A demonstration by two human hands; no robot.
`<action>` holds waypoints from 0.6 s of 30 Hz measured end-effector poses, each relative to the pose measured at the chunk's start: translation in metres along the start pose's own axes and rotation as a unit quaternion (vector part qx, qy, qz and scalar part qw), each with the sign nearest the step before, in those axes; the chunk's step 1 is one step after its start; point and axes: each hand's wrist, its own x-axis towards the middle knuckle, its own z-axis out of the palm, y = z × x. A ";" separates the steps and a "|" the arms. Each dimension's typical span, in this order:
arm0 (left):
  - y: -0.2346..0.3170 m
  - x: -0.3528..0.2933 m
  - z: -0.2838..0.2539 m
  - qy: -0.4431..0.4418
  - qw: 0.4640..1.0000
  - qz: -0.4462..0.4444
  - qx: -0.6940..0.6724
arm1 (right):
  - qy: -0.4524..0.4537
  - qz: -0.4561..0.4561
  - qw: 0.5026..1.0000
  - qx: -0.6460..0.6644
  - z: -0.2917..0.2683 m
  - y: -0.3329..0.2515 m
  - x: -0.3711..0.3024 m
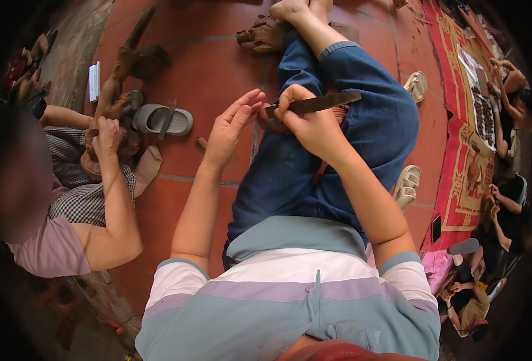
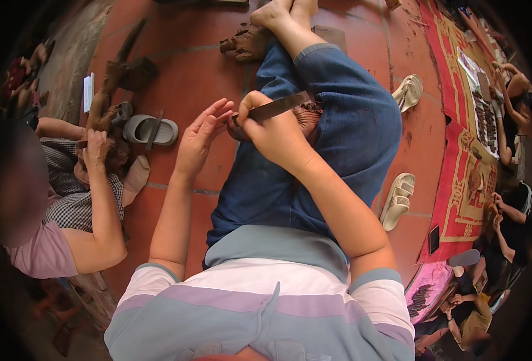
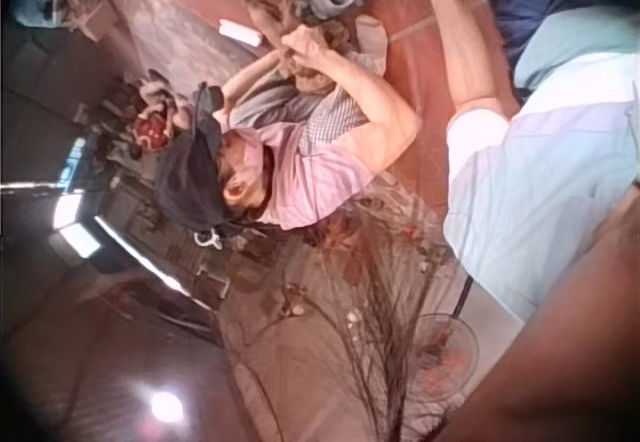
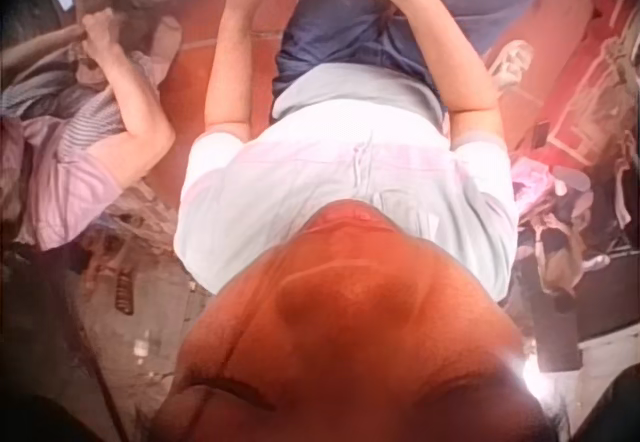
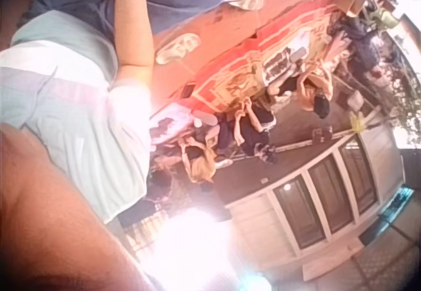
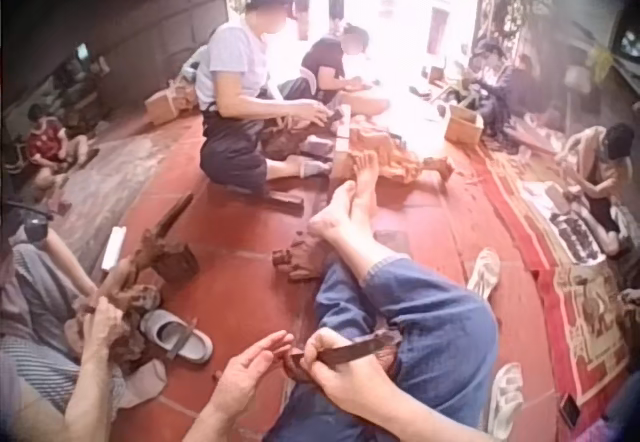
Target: The person carves a small wooden object using a knife, holding the object in their left hand and shaping it with the tool in their right hand. The person occasionally rotates the object to access different sides.
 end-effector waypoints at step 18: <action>0.020 0.038 -0.005 -0.132 0.982 -0.080 0.113 | -0.027 0.017 0.998 0.057 -0.006 0.010 -0.001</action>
